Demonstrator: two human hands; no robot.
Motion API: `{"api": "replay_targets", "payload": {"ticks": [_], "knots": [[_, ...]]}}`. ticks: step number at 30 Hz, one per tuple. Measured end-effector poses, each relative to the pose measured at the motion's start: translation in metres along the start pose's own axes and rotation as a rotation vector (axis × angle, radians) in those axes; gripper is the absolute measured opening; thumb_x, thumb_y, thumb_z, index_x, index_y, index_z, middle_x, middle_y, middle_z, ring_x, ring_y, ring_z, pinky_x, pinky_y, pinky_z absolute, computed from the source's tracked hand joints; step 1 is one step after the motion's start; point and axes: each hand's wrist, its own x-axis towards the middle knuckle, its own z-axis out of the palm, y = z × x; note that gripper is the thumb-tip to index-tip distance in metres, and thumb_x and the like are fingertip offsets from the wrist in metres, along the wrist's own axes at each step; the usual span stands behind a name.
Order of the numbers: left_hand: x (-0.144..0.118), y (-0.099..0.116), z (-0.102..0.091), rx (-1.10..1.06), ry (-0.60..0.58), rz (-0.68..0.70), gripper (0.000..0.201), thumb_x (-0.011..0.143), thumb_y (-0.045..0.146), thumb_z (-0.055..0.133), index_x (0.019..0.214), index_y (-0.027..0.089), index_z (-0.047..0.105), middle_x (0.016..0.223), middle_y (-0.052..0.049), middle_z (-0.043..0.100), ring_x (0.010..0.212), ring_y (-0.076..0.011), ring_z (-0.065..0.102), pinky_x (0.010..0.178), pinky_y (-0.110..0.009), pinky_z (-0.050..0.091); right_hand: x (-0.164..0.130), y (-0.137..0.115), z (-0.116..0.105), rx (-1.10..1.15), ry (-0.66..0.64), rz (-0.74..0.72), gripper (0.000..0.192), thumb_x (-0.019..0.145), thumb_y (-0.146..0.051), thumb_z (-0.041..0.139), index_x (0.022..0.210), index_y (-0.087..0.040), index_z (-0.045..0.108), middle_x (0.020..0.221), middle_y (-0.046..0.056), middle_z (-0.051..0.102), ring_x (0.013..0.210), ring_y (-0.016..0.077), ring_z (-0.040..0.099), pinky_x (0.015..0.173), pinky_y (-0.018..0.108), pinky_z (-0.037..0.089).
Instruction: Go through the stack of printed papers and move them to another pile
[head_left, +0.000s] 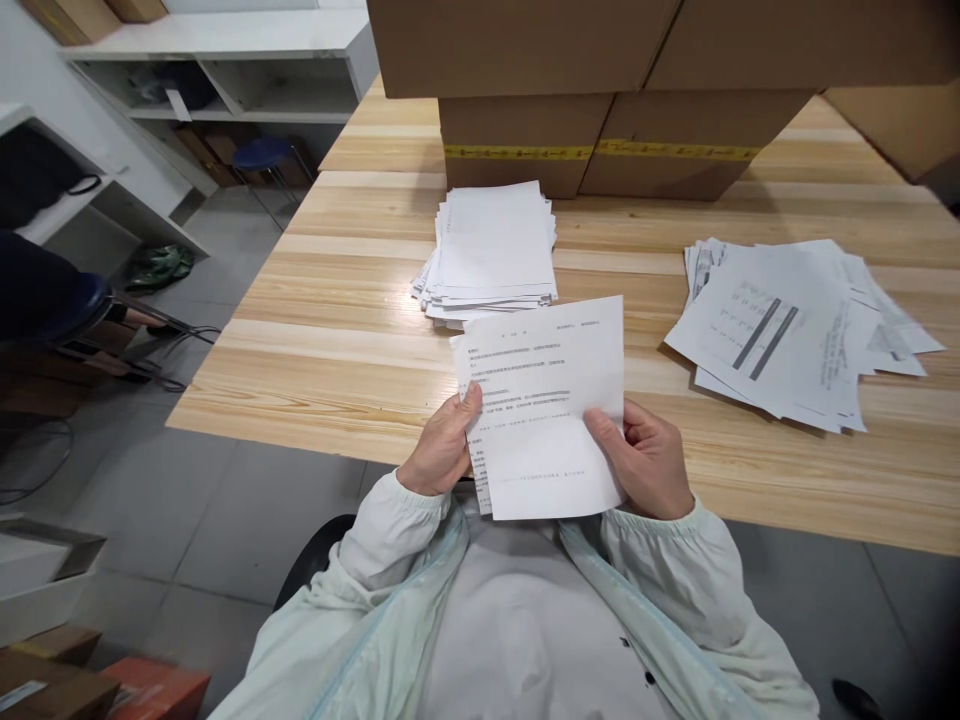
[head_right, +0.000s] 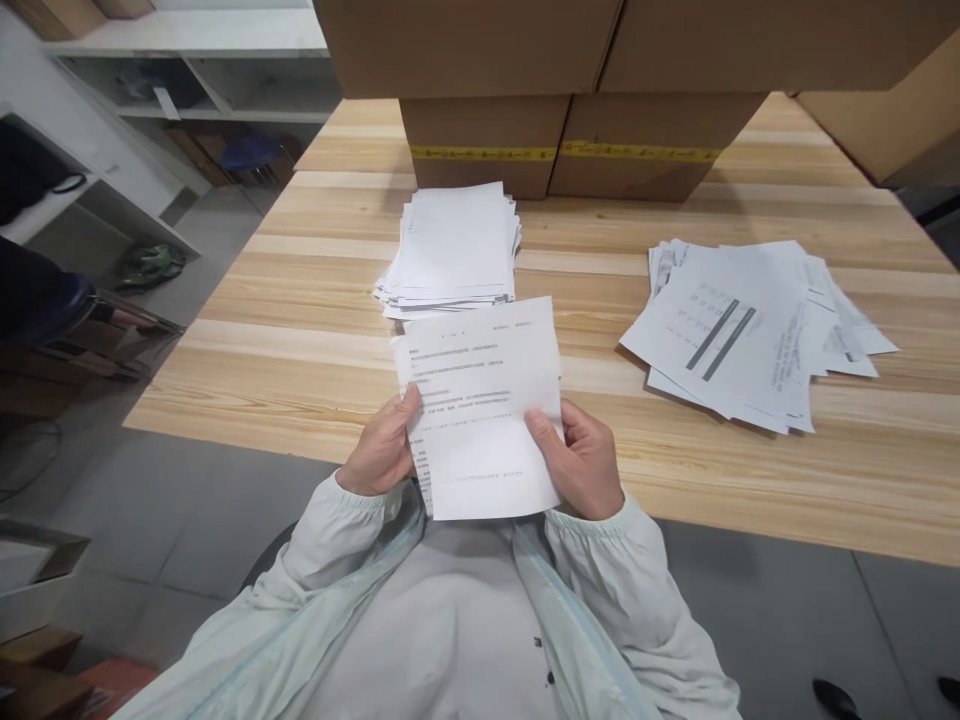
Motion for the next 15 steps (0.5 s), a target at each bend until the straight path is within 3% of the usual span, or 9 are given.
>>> {"api": "replay_targets", "payload": {"ticks": [3, 5, 7, 9, 11, 15], "knots": [[0.0, -0.001, 0.0, 0.031, -0.005, 0.002, 0.053, 0.084, 0.054, 0.075, 0.121, 0.016, 0.073, 0.12, -0.012, 0.077, 0.126, -0.031, 0.065, 0.114, -0.044, 0.047, -0.003, 0.003, 0.006, -0.022, -0.057, -0.007, 0.029, 0.084, -0.046, 0.073, 0.081, -0.017, 0.076, 0.063, 0.0, 0.066, 0.052, 0.0113, 0.05, 0.046, 0.024, 0.038], [-0.001, 0.0, -0.002, 0.065, 0.001, 0.018, 0.054, 0.084, 0.056, 0.074, 0.122, 0.017, 0.073, 0.118, -0.012, 0.077, 0.123, -0.0308, 0.067, 0.111, -0.044, 0.05, -0.004, 0.004, 0.01, 0.006, -0.049, -0.022, 0.028, 0.083, -0.045, 0.074, 0.081, -0.017, 0.074, 0.066, 0.001, 0.067, 0.055, 0.0127, 0.054, 0.049, 0.025, 0.043], [-0.005, 0.002, -0.003, 0.136, 0.003, 0.029, 0.056, 0.084, 0.059, 0.072, 0.12, 0.017, 0.073, 0.114, -0.012, 0.078, 0.118, -0.0314, 0.069, 0.105, -0.044, 0.054, -0.002, 0.005, 0.011, 0.048, 0.049, -0.109, 0.027, 0.078, -0.042, 0.08, 0.092, -0.02, 0.074, 0.085, 0.004, 0.073, 0.07, 0.0162, 0.064, 0.062, 0.029, 0.053], [-0.012, 0.007, -0.002, 0.25, -0.011, 0.042, 0.054, 0.086, 0.061, 0.069, 0.116, 0.017, 0.076, 0.111, -0.012, 0.079, 0.114, -0.0319, 0.071, 0.1, -0.044, 0.056, 0.002, 0.004, 0.011, 0.119, 0.147, -0.232, 0.048, 0.069, -0.038, 0.088, 0.112, -0.024, 0.072, 0.114, 0.007, 0.073, 0.095, 0.0205, 0.069, 0.081, 0.034, 0.057], [-0.02, 0.015, 0.002, 0.378, -0.033, 0.124, 0.047, 0.088, 0.058, 0.067, 0.11, 0.019, 0.079, 0.11, -0.01, 0.079, 0.113, -0.0313, 0.071, 0.098, -0.043, 0.056, 0.005, -0.001, 0.01, 0.212, 0.117, -0.291, 0.064, 0.062, -0.038, 0.093, 0.121, -0.027, 0.069, 0.124, 0.007, 0.071, 0.106, 0.0233, 0.068, 0.089, 0.038, 0.057], [-0.028, 0.035, 0.018, 0.55, -0.124, 0.383, 0.032, 0.09, 0.051, 0.068, 0.101, 0.024, 0.082, 0.106, -0.005, 0.079, 0.113, -0.0295, 0.07, 0.101, -0.04, 0.053, 0.006, -0.02, 0.009, 0.257, -0.07, -0.278, 0.027, 0.069, -0.042, 0.089, 0.088, -0.026, 0.078, 0.089, 0.004, 0.078, 0.085, 0.024, 0.072, 0.08, 0.041, 0.06]]}}
